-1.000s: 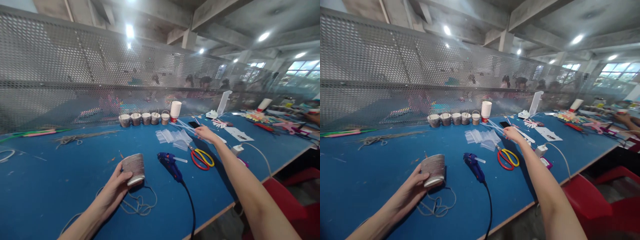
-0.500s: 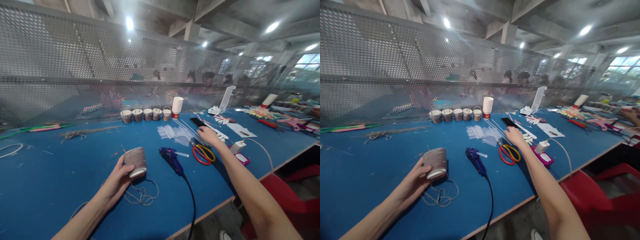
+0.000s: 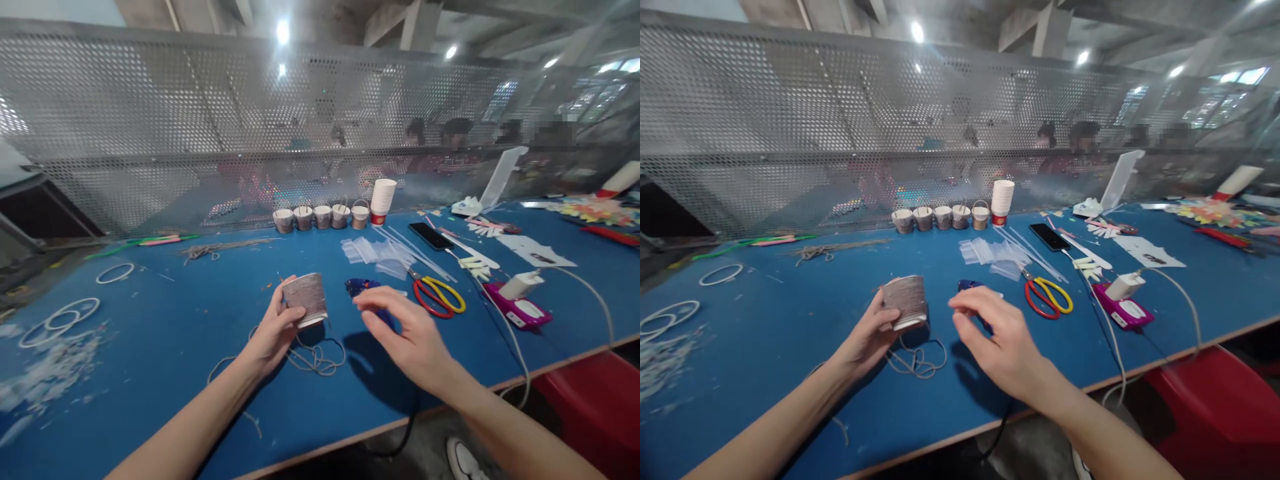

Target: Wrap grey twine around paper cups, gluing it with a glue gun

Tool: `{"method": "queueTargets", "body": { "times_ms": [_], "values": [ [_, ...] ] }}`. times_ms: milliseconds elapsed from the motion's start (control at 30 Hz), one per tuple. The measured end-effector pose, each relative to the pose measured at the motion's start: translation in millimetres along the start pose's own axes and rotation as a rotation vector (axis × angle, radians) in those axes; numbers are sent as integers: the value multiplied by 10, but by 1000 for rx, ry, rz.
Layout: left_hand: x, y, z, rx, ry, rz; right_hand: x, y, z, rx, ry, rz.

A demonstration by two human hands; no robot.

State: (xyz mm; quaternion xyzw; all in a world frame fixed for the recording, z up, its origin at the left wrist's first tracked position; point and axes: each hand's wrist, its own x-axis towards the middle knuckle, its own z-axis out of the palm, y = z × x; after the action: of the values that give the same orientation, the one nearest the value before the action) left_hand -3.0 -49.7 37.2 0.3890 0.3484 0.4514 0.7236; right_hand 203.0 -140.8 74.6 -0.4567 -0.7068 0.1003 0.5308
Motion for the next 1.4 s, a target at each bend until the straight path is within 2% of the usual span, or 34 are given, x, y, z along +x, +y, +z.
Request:
{"method": "queueTargets", "body": {
  "times_ms": [67,200,300,400,500,600,733,833,900,1200,1400],
  "values": [
    [-14,4,13,5,14,20,8,88,224,68,-27,117],
    [-20,31,30,13,39,77,75,310,569,334,-70,450],
    [-21,51,36,20,53,104,103,370,725,536,-165,655],
    [-25,55,39,54,61,126,87,357,800,624,-221,726],
    [-25,39,37,92,62,152,52,341,812,629,-232,734],
    [-14,18,29,105,60,168,33,339,786,516,-250,707],
    [-2,0,15,127,48,133,39,316,736,300,-176,551],
    [-9,-4,20,112,47,121,48,293,711,222,-117,425],
    [-20,-4,32,98,51,117,48,285,703,200,-112,391],
    [-3,-19,27,100,30,95,31,270,717,175,-62,351],
    [11,-38,-16,103,21,112,31,272,724,216,-99,466]
  ]
}}
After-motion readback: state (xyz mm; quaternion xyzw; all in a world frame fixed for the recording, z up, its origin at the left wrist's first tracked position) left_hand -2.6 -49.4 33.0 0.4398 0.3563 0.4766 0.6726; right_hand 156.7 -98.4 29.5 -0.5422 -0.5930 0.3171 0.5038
